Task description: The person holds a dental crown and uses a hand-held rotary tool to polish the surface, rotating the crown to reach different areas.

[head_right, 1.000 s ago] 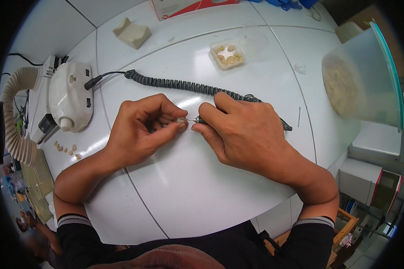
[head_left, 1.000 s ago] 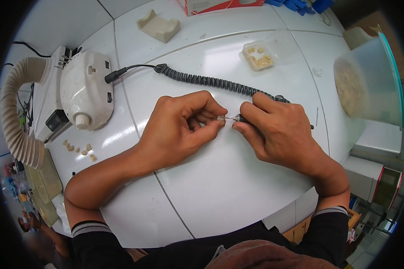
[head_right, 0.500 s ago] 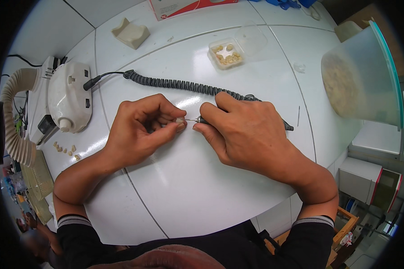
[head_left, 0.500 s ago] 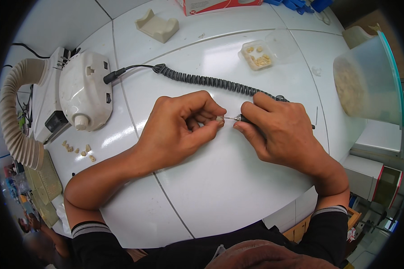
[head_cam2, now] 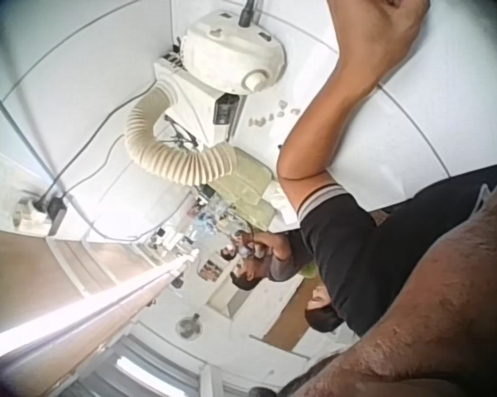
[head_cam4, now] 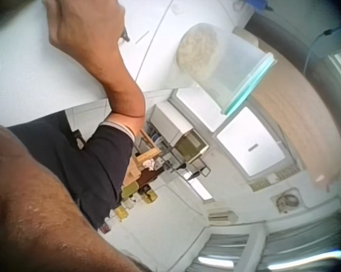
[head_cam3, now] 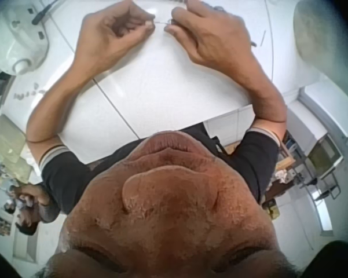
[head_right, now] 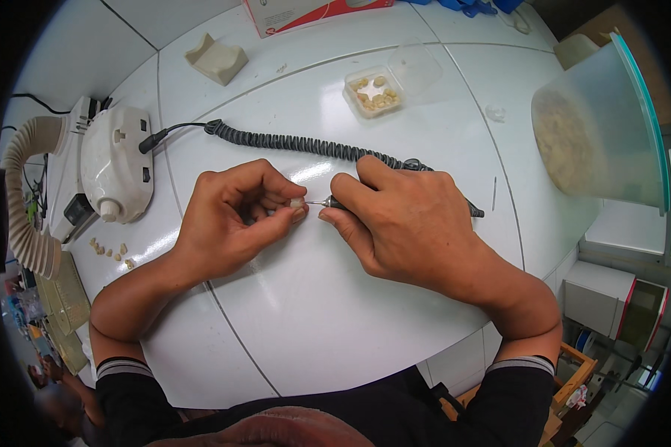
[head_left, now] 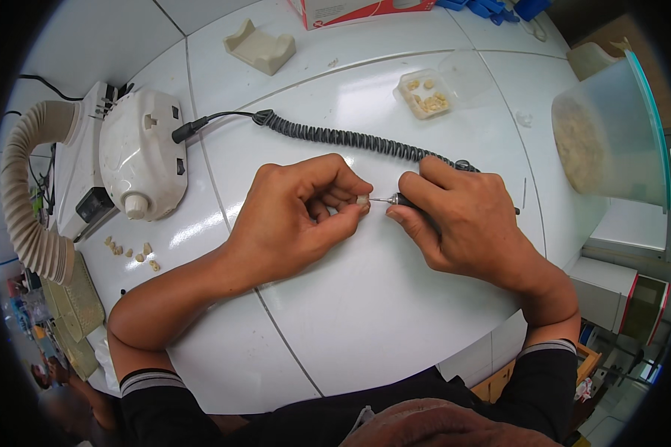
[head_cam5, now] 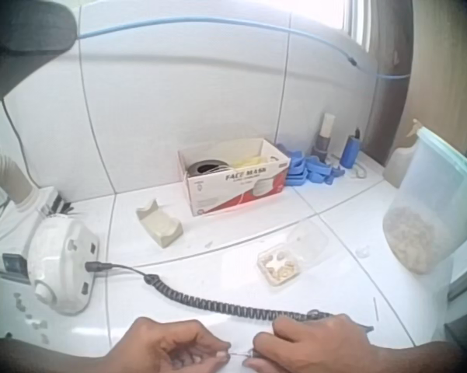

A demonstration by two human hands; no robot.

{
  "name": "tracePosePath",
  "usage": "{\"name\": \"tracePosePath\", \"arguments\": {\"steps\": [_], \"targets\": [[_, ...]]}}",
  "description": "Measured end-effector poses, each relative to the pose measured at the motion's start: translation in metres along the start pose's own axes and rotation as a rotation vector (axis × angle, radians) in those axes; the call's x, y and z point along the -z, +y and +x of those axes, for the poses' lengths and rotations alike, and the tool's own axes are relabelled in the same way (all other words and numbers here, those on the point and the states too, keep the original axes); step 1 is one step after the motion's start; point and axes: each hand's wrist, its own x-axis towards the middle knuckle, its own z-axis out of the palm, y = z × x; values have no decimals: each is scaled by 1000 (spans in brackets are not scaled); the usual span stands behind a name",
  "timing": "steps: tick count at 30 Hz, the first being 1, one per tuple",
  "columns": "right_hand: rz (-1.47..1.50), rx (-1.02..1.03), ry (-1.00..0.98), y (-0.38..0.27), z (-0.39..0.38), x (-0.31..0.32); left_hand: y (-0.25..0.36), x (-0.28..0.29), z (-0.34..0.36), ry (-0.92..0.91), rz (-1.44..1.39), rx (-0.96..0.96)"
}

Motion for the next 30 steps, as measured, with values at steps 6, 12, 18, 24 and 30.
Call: {"name": "tracePosePath", "arguments": {"steps": [6, 12, 18, 24, 30], "targets": [[-7, -1, -4, 0, 1, -1, -1, 0, 0, -4, -11, 4], [-6, -8, -14, -1, 1, -1, -1, -1, 1, -3, -14, 7], [0, -13, -19, -2, 2, -1, 0, 0, 1, -8, -16, 23], [5, -15, -21, -2, 2, 0, -1, 0, 1, -6, -18, -4], [6, -19, -32, -1, 2, 0, -1, 0, 1, -3, 2, -8]]}}
